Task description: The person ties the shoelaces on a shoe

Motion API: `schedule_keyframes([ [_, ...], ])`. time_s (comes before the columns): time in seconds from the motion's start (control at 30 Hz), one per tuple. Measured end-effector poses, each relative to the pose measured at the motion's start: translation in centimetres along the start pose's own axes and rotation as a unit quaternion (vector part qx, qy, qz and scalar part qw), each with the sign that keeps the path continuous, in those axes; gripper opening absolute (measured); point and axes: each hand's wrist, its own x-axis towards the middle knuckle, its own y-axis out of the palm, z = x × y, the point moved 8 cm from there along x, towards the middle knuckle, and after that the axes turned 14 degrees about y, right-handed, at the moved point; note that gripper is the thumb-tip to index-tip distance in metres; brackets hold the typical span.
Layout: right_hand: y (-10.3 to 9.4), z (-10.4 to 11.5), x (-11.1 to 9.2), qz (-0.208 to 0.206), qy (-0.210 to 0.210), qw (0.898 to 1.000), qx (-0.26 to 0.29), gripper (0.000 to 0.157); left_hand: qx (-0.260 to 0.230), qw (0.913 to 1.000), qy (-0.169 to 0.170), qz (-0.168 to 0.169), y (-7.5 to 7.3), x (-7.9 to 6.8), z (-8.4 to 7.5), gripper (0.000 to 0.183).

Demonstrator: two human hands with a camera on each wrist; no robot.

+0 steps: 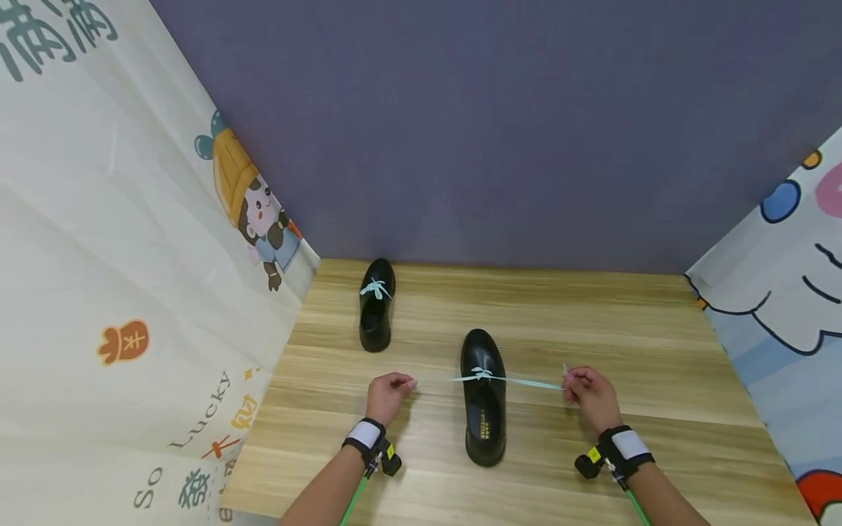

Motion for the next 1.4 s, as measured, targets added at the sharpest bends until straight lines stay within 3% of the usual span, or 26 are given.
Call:
schedule_keyframes([
  [0.1,0.6,0.0,0.0,0.006,0.004,1.000,-0.018,0.018,-0.022,0.9992,-0.008,0.032,0.9,-0.1,0.0,0.010],
  [0.2,1.5,0.5,-0.1,0.005,-0.008,0.998,-0.069,0.023,0.007,0.9987,0.002,0.051,1.3,0.2,-0.7,0.015],
  [0.3,2.5,1.7,-0.1,-0.012,-0.049,0.989,-0.136,0.030,0.063,0.9959,0.027,0.060,1.7,1.1,-2.0,0.020],
  [0.4,4.2,3.3,-0.3,-0.013,-0.111,0.977,-0.181,0.037,0.094,0.9887,0.080,0.085,3.1,2.3,-4.0,0.023],
  [0.5,6.7,4.4,-0.5,0.026,-0.150,0.968,-0.199,0.039,0.089,0.9764,0.143,0.135,5.5,3.3,-6.3,0.031],
  [0.57,8.3,4.6,-0.5,0.060,-0.152,0.963,-0.212,0.038,0.086,0.9645,0.180,0.173,7.2,3.7,-7.6,0.039],
  [0.67,10.3,4.3,-0.5,0.101,-0.146,0.955,-0.238,0.038,0.102,0.9486,0.204,0.219,9.3,3.9,-8.9,0.049],
  [0.77,11.5,3.8,-0.5,0.122,-0.137,0.947,-0.264,0.038,0.122,0.9398,0.207,0.243,10.7,4.0,-9.3,0.054],
  [0.97,12.3,3.1,-0.5,0.157,-0.111,0.943,-0.272,0.030,0.141,0.9394,0.191,0.247,11.1,4.1,-8.9,0.041],
  [1.2,12.6,3.1,-1.2,0.193,-0.132,0.934,-0.269,0.023,0.155,0.9393,0.169,0.255,11.0,3.9,-8.4,0.032],
  [1.4,12.6,3.1,-1.2,0.236,-0.133,0.930,-0.248,0.020,0.102,0.9427,0.166,0.271,11.2,3.6,-8.4,0.026],
])
